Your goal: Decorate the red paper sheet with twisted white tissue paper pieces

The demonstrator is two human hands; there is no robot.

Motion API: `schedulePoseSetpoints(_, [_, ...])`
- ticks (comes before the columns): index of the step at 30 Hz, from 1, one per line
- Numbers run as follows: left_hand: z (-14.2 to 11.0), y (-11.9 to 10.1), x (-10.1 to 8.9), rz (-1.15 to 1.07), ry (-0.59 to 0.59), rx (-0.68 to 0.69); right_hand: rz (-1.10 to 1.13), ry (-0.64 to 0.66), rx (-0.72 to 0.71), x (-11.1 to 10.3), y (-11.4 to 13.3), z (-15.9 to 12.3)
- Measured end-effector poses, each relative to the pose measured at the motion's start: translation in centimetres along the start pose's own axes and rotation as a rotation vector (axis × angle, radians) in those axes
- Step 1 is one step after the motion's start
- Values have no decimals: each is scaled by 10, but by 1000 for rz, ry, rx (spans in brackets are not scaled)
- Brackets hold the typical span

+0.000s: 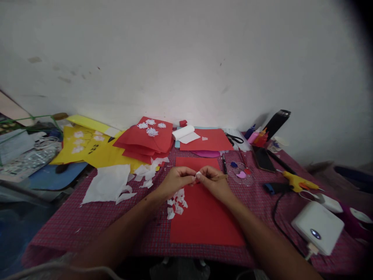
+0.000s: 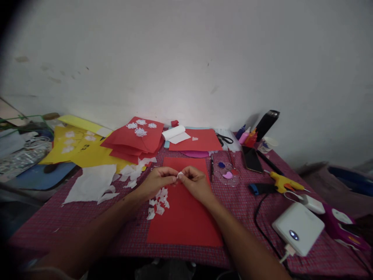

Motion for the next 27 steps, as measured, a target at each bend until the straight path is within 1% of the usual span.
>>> schedulePoseSetpoints(5, [0, 4, 0, -6, -10, -32, 20, 32, 50, 0, -1, 1])
schedulePoseSetpoints(13, [0, 5, 0, 12, 14, -10, -21, 1, 88, -3, -2, 0])
schedulePoseSetpoints(20, [0, 10, -2, 58, 11, -24, -10, 16, 97, -1, -3, 0])
schedulePoseSetpoints(27, [1, 7, -1, 74, 11, -15, -26, 25, 101, 0, -5, 1])
Point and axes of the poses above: each hand's wrist, its own z-axis towards the middle knuckle, its own x-axis out of the palm, y = z × x, the point moved 9 cm from there along z, towards the middle knuckle, and after that the axes turned 11 degrees about x, right-handed, at the moved point
